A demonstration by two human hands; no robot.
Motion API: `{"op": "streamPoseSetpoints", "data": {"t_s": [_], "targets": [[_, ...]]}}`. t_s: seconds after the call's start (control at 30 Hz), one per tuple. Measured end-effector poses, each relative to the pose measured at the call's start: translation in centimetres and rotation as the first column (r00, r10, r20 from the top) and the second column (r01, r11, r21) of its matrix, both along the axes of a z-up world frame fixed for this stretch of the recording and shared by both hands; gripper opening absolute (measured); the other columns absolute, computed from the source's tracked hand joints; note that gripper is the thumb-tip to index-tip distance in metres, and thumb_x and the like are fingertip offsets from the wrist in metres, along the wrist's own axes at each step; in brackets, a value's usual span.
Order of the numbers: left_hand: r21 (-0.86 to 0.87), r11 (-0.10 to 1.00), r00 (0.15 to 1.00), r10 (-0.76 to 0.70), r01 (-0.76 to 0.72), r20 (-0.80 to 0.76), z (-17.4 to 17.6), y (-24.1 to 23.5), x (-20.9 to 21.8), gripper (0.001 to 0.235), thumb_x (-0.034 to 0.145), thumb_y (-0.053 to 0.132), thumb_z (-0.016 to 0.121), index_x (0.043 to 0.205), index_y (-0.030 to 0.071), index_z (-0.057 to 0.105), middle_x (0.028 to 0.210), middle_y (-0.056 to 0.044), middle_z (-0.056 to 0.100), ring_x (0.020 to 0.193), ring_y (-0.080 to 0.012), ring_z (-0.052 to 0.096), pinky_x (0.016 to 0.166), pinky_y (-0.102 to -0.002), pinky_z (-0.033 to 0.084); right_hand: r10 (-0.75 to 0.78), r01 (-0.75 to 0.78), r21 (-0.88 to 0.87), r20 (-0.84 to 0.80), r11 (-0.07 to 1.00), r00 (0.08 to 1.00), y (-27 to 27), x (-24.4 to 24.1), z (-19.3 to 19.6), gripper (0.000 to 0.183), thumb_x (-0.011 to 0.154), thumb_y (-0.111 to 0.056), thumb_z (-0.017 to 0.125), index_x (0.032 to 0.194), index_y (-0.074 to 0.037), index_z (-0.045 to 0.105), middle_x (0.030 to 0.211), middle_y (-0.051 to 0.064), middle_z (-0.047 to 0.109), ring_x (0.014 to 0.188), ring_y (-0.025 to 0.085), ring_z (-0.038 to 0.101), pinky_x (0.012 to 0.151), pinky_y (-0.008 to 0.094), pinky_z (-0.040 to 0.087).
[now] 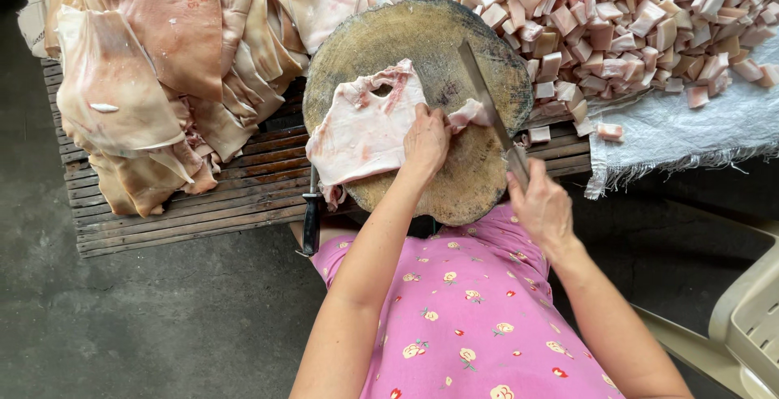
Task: The person cuts large slabs of pork skin and fat into small cubes using a large cleaver on a wooden cutting board.
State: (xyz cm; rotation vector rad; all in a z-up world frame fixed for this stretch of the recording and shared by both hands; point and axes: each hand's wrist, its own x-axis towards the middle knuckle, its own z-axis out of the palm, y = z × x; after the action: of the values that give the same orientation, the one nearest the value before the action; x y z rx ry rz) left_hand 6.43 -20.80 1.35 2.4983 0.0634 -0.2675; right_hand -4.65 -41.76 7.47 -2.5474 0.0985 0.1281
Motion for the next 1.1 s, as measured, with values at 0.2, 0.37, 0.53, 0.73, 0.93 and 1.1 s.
{"op": "streamPoseSetpoints", "data": {"t_s": [0.2,0.37,0.53,0.73,0.93,1.1], "targets": [[-0.018,1.0,0.999,-0.003,0.003,0.04,-0.5,-2.1,0.1,0.02,0.095,0.013,0.065,0.113,0.004,0.06,0.111,-0.02,0.062,0.096,-0.0384,0.067,0.081,-0.051,0.053,-0.019,0.016,-0.072,-0.039,0.997,0.999,-2.3,4.5,1.4,0.035,0.107,-0.032,0.06,0.123,-0.001,0.052,0.077,0.024,0.071,0.066,0.043,0.072,0.059,0.05,0.058],[-0.103,0.994,0.999,-0.018,0.022,0.044,0.1,-1.4,0.6,0.027,0.092,0.019,0.069,0.111,0.002,0.061,0.1,-0.021,0.069,0.092,-0.0379,0.068,0.081,-0.049,0.053,-0.022,-0.003,0.145,0.172,0.989,0.985,-2.6,3.9,5.6,0.034,0.108,-0.029,0.062,0.123,0.0,0.052,0.076,0.019,0.07,0.065,0.032,0.072,0.057,0.043,0.059],[-0.179,0.984,0.998,-0.024,0.014,-0.052,0.8,-0.8,0.7,0.024,0.095,0.02,0.066,0.112,0.003,0.066,0.1,-0.022,0.073,0.092,-0.0371,0.071,0.081,-0.049,0.054,-0.119,0.08,0.27,0.13,0.959,0.984,0.2,1.9,4.3,0.038,0.105,-0.03,0.059,0.121,0.001,0.045,0.073,0.023,0.071,0.065,0.038,0.074,0.06,0.048,0.058],[-0.079,0.994,0.997,-0.075,0.072,-0.037,0.9,-0.2,0.1,0.029,0.098,0.027,0.068,0.104,-0.001,0.068,0.092,-0.025,0.073,0.09,-0.0426,0.07,0.08,-0.052,0.054,-0.017,0.02,0.018,-0.161,1.0,0.987,1.2,3.3,-0.2,0.042,0.103,-0.035,0.058,0.117,0.002,0.045,0.085,0.037,0.068,0.083,0.058,0.065,0.074,0.064,0.052],[-0.473,0.866,0.971,0.057,-0.163,-0.23,-0.4,-0.2,0.5,0.029,0.096,0.016,0.065,0.12,0.0,0.067,0.095,-0.019,0.076,0.086,-0.0285,0.076,0.077,-0.038,0.062,-0.017,0.06,0.194,-0.216,0.979,0.976,0.4,6.6,2.1,0.039,0.102,-0.036,0.06,0.116,0.0,0.056,0.075,0.028,0.07,0.069,0.041,0.073,0.064,0.052,0.056],[-0.783,0.58,0.952,-0.041,-0.225,-0.304,-1.7,-0.8,3.0,0.039,0.101,0.009,0.056,0.139,0.003,0.058,0.111,-0.013,0.072,0.089,-0.0171,0.075,0.084,-0.029,0.064,-0.057,0.038,0.284,0.056,0.958,0.997,-0.3,6.1,6.4,0.035,0.106,-0.031,0.064,0.121,0.0,0.059,0.075,0.016,0.072,0.062,0.024,0.072,0.055,0.039,0.056]]}}
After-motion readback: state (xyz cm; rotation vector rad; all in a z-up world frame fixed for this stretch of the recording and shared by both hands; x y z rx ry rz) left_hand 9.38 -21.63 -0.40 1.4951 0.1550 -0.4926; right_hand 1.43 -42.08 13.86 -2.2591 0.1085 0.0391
